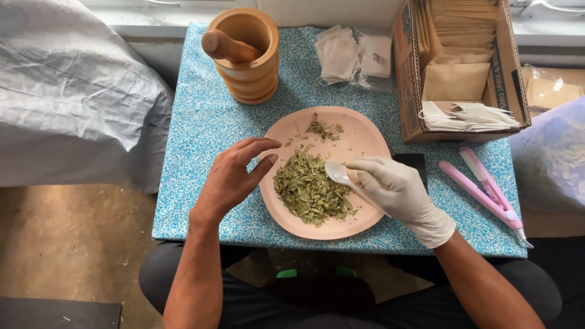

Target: Filling small tea bags with dried leaves using a spoon and sealing them with a handheld heat sealer.

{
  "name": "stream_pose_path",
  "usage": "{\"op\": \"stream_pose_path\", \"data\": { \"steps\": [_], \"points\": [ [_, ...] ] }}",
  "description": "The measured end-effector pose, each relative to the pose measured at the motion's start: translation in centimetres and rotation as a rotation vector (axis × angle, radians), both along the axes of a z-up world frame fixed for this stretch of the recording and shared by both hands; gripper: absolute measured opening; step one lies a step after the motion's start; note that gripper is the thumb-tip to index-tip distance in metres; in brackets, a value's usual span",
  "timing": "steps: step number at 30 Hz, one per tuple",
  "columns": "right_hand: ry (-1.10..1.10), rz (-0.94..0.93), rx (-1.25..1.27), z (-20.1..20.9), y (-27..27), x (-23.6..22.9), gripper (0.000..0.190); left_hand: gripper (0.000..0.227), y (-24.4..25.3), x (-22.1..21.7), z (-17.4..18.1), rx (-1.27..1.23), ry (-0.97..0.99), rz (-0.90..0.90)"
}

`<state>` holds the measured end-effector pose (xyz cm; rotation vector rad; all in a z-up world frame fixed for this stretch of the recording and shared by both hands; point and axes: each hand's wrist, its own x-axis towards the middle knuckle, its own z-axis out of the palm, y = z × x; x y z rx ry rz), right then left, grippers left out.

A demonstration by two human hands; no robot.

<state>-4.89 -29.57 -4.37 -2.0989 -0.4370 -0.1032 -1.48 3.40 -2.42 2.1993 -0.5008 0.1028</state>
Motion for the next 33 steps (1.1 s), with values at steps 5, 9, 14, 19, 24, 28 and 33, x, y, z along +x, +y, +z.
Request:
{"op": "stream_pose_path", "data": {
  "steps": [5, 9, 14, 19, 24, 28, 33],
  "points": [
    [0.026, -0.021, 0.010, 0.1, -0.1, -0.3, 0.025, 0.022, -0.3, -0.1, 0.6, -0.013, 0.018, 0.001],
    [0.039, -0.034, 0.023, 0.5, -0.1, -0.5, 0.025, 0.020, -0.3, -0.1, 0.6, -0.017, 0.030, 0.004],
    [0.046, -0.046, 0.018, 0.2, -0.5, -0.5, 0.025, 0.013, 0.0, -0.2, -0.4, -0.016, 0.044, 0.020],
    [0.087, -0.073, 0.026, -0.8, -1.2, -0.1, 0.024, 0.011, 0.0, -0.2, -0.4, -0.027, 0.065, 0.003],
    [0.072, -0.091, 0.015, -1.1, -1.3, 0.1, 0.022, 0.012, 0.0, 0.0, -0.5, -0.052, 0.077, -0.002],
    [0.076, -0.096, 0.016, -1.2, -1.3, 0.2, 0.022, 0.017, 0.0, 0.0, -0.7, -0.051, 0.094, 0.001],
    [0.064, -0.096, 0.037, -0.7, -1.0, 0.6, 0.021, 0.019, 0.0, 0.2, -0.7, -0.047, 0.139, -0.001]
  ]
}}
